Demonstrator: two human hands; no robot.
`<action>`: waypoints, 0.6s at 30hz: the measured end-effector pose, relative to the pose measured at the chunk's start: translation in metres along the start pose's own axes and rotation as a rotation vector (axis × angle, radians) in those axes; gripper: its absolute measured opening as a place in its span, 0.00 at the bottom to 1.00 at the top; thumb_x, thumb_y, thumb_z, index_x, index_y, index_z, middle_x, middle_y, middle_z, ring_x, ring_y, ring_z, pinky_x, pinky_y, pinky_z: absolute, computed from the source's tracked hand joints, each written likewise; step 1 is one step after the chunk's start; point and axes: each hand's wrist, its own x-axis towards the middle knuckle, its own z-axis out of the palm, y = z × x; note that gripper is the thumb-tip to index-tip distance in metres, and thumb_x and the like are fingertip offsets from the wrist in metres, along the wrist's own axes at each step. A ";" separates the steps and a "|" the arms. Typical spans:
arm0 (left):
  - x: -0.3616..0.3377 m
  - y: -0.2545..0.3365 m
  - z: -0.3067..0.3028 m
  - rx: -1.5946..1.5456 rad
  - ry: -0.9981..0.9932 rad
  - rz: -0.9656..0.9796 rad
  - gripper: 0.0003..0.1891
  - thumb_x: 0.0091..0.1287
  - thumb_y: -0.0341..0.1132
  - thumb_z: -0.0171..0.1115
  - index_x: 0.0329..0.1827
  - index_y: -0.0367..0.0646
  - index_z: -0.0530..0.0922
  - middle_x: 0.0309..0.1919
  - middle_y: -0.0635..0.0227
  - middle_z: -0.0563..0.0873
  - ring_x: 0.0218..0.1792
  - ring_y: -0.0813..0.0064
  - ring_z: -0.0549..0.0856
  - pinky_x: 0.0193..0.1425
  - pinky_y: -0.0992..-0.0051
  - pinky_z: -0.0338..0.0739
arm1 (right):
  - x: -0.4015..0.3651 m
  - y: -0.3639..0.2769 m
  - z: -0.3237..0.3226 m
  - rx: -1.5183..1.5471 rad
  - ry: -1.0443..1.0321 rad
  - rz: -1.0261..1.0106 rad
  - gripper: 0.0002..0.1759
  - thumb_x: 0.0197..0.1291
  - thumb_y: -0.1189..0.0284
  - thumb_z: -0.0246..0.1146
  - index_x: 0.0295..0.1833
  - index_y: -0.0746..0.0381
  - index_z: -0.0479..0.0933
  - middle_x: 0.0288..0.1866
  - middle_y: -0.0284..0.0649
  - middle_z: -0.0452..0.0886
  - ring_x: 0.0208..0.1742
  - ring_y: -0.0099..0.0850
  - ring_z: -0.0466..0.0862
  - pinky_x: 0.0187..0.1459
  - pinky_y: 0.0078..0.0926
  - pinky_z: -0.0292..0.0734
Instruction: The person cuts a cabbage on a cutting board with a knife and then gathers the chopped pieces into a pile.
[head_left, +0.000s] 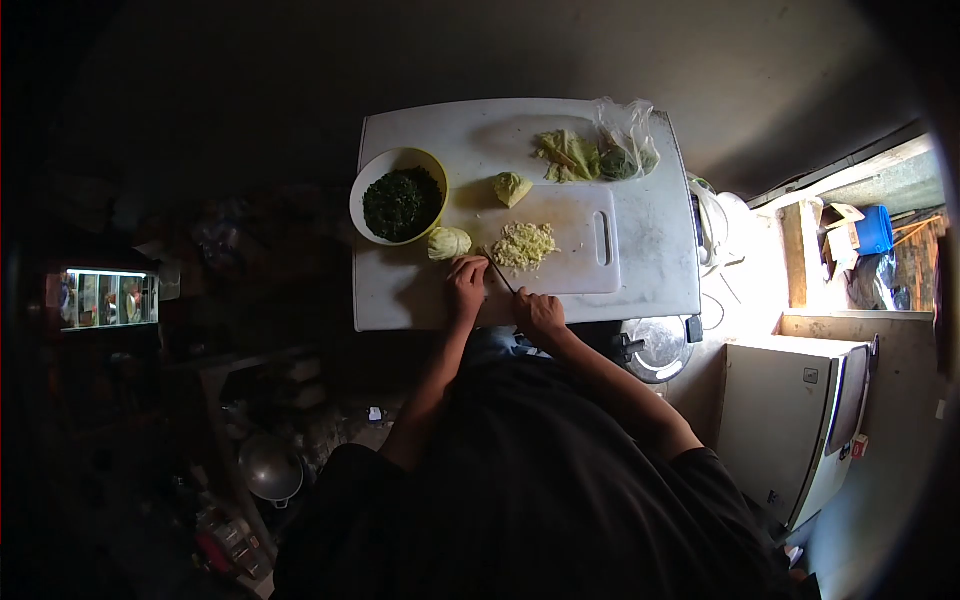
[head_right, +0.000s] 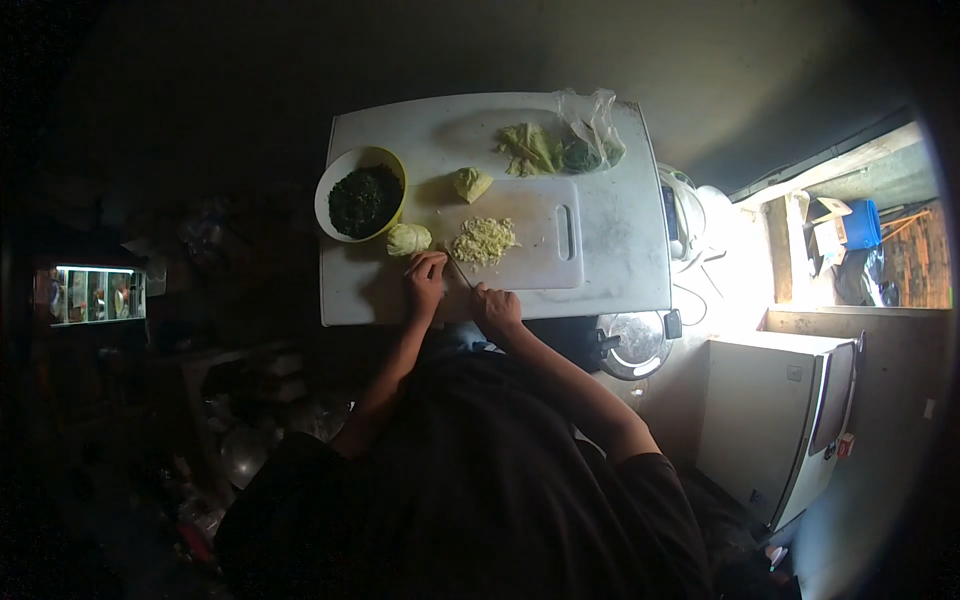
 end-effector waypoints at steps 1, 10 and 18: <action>0.000 0.001 -0.001 -0.004 -0.008 -0.019 0.01 0.62 0.24 0.67 0.35 0.38 0.84 0.36 0.61 0.88 0.41 0.61 0.87 0.48 0.66 0.81 | 0.000 0.001 -0.002 -0.004 -0.034 0.015 0.10 0.63 0.67 0.57 0.38 0.63 0.73 0.26 0.45 0.83 0.28 0.44 0.85 0.29 0.43 0.78; -0.005 -0.001 -0.001 -0.007 -0.050 -0.090 0.04 0.63 0.23 0.65 0.39 0.37 0.84 0.38 0.62 0.87 0.40 0.60 0.87 0.45 0.67 0.81 | -0.001 -0.006 -0.044 0.161 -0.077 0.099 0.14 0.67 0.64 0.54 0.37 0.65 0.73 0.25 0.51 0.83 0.28 0.50 0.85 0.32 0.50 0.79; -0.003 0.003 -0.007 0.009 -0.083 -0.074 0.04 0.64 0.24 0.63 0.39 0.37 0.84 0.39 0.62 0.86 0.42 0.59 0.86 0.48 0.65 0.80 | -0.004 -0.015 -0.051 0.191 -0.219 0.161 0.14 0.66 0.63 0.54 0.39 0.65 0.74 0.25 0.50 0.84 0.29 0.49 0.86 0.34 0.49 0.80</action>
